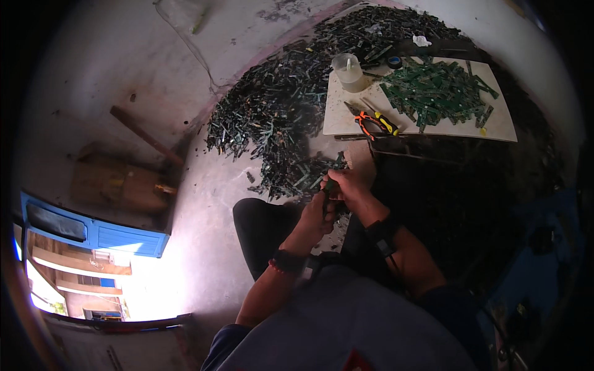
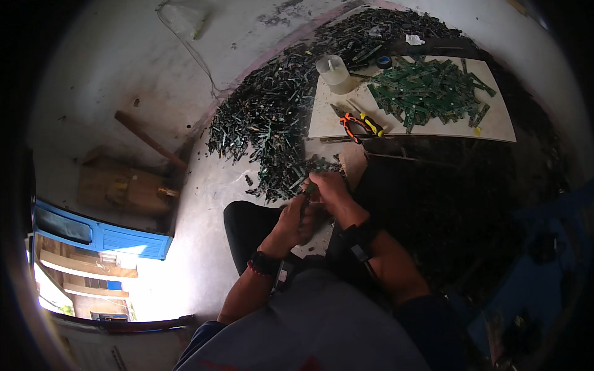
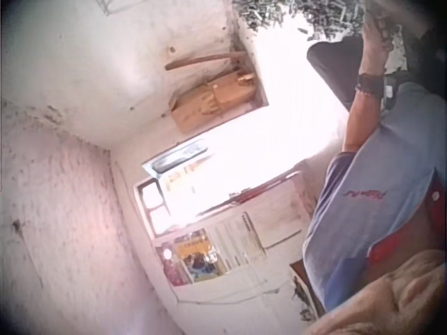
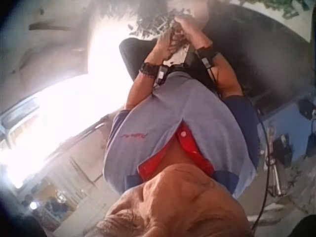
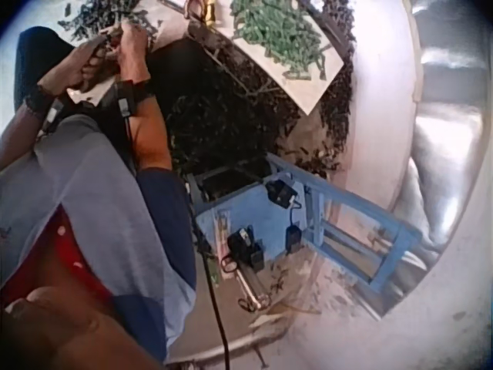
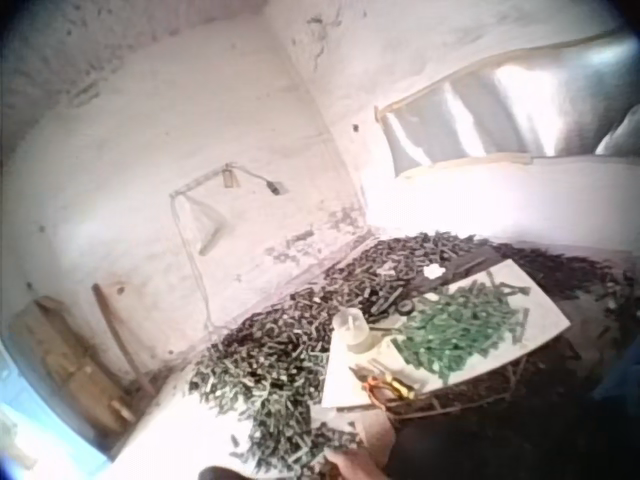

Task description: The person sits on the floor and uses pliers and a screwdriver to remove components from a green circuit board. The person places the removed components onto a nearby table and discards the board into a pile of debris.

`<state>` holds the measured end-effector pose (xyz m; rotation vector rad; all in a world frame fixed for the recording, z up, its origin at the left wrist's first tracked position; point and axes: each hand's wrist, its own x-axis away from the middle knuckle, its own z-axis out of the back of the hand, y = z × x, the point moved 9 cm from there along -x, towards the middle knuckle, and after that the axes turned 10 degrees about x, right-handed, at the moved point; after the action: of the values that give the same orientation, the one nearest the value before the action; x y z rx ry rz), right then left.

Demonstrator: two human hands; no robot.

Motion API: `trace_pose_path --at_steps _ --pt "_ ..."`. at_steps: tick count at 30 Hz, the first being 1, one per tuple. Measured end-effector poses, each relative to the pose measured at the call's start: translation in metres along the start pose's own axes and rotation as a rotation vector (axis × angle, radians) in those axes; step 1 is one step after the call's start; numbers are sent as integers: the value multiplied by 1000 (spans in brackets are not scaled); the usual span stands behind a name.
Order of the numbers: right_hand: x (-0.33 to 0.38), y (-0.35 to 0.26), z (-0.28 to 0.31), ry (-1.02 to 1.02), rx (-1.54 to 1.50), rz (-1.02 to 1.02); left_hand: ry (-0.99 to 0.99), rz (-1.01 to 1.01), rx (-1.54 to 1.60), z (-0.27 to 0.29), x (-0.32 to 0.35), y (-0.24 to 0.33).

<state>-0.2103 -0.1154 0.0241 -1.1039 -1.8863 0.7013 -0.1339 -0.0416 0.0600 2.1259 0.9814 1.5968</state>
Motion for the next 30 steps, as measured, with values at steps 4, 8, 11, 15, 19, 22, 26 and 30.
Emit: trace_pose_path --at_steps 4,8,11,15,19,22,26,30 --pt "26 -46 -18 -26 830 515 4 -109 -73 13 3 -1" --pt "82 -47 -77 -113 1119 1217 -116 -592 -663 47 9 13" --pt "30 -17 -38 29 1114 564 -144 -242 -310 66 -5 -8" --pt "1 15 0 110 148 38 -122 -263 -367 38 -11 6" --pt "40 -33 -34 94 1381 535 -461 -117 -188 49 -29 -28" --pt "82 -37 -69 -42 1245 1201 -227 -859 -935 44 -1 -7" --pt "12 5 3 56 441 454 -239 -318 -361 43 -29 -18" --pt "23 -21 14 204 612 454 -182 -38 -112 15 -21 -24"
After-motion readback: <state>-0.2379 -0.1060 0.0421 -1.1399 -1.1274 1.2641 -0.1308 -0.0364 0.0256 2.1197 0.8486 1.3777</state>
